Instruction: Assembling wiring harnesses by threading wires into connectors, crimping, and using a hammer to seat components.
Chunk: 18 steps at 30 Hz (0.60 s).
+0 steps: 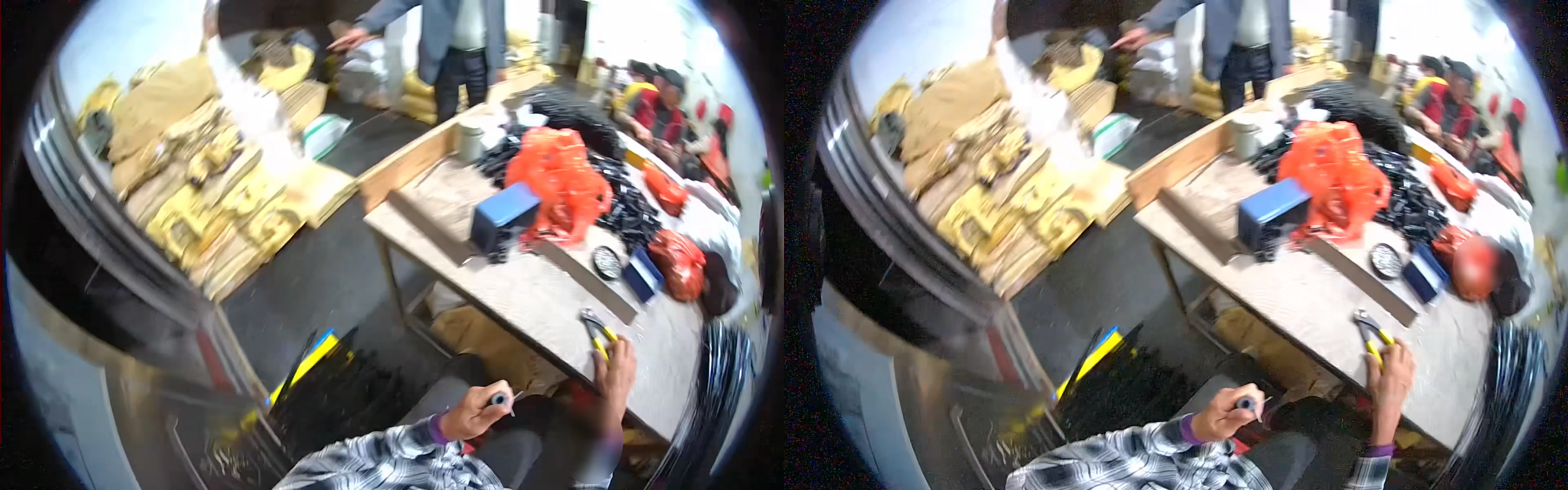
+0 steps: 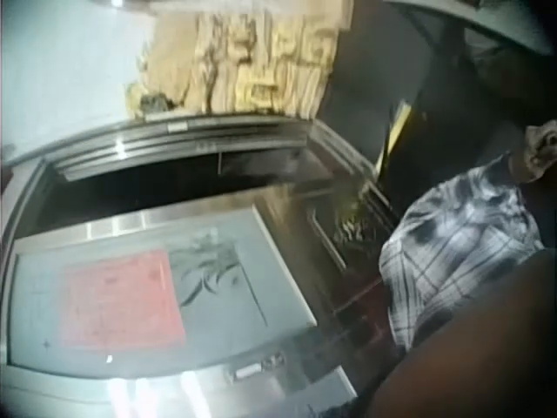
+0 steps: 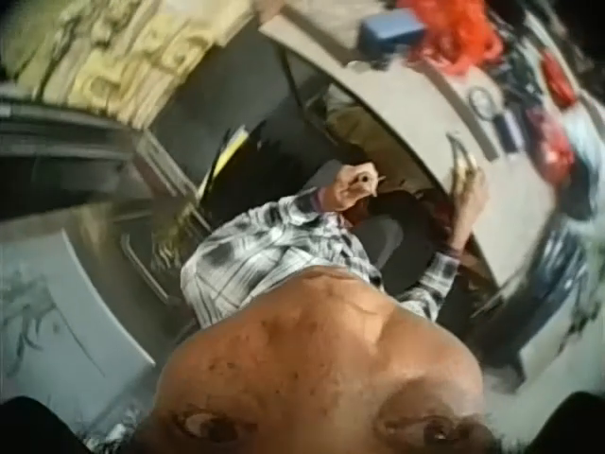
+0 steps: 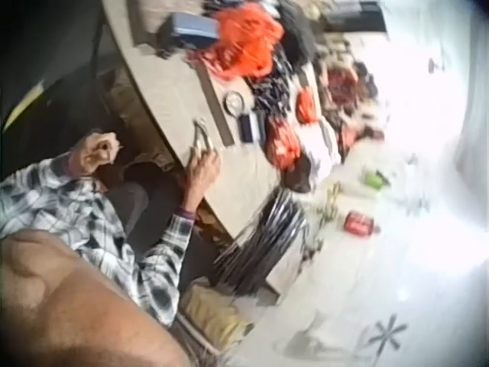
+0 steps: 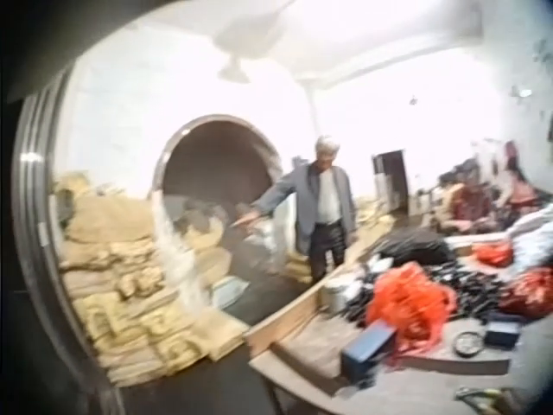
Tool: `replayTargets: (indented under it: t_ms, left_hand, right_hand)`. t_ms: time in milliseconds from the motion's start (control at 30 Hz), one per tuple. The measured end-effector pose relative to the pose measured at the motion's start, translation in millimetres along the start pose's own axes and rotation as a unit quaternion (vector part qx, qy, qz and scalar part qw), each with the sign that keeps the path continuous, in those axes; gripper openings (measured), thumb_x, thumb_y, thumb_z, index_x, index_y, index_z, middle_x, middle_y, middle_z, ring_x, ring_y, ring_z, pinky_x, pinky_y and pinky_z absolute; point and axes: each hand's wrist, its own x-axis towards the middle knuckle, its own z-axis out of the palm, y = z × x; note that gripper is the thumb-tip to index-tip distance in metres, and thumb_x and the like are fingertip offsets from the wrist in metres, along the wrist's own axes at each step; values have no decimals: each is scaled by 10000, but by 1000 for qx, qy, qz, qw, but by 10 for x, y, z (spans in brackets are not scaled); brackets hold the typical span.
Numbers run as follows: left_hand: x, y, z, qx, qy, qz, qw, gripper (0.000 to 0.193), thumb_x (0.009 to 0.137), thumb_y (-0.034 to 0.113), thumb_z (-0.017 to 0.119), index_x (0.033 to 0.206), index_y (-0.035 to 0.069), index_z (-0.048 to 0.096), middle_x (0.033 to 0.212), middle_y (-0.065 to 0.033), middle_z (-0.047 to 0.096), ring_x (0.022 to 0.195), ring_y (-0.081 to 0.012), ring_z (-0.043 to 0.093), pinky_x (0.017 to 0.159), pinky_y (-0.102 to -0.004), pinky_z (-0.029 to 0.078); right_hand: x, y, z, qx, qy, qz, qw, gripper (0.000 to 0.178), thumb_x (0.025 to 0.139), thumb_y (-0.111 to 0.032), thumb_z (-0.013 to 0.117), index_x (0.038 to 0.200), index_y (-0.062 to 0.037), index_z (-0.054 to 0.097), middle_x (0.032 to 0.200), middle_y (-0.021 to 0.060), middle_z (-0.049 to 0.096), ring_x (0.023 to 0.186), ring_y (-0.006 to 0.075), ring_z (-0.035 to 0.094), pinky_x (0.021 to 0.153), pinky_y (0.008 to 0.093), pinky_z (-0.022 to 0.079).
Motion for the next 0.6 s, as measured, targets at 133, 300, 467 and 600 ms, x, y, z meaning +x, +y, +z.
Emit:
replayTargets:
  t_ms: [133, 300, 467, 600]
  left_hand:
    - [0, 12, 0, -18, -21, -49, 998, 335, 901, 351, 491, 812, 29, 479, 663, -46, 444, 582, -123, 424, 540, -248, 359]
    - [60, 135, 117, -19, -24, -48, 998, 391, 889, 412, 477, 798, 32, 473, 621, -25, 424, 514, -82, 359, 472, -222, 297]
    - [-19, 271, 223, 1, -19, -42, 999, 439, 888, 465, 443, 800, 35, 458, 624, -17, 418, 502, -67, 335, 458, -213, 269]
    - [-65, 290, 231, -16, -19, -55, 998, 420, 902, 454, 421, 811, 45, 449, 590, -6, 395, 511, -66, 331, 463, -210, 267]
  right_hand:
    - [-18, 6, -169, -27, 49, -33, 998, 325, 733, -264, 664, 875, -20, 502, 1013, 162, 533, 911, 322, 496, 835, 375, 365]
    - [87, 50, -135, -36, 28, -95, 994, 335, 743, -295, 643, 868, -18, 502, 901, 130, 520, 864, 290, 488, 782, 372, 370]
    - [84, 124, -79, -25, 41, -128, 991, 249, 765, -216, 619, 843, -15, 492, 889, 143, 520, 798, 298, 512, 698, 367, 420]
    - [-97, 396, 66, 7, 75, -43, 996, 201, 800, -171, 598, 878, -8, 508, 851, 116, 528, 671, 244, 534, 593, 329, 445]
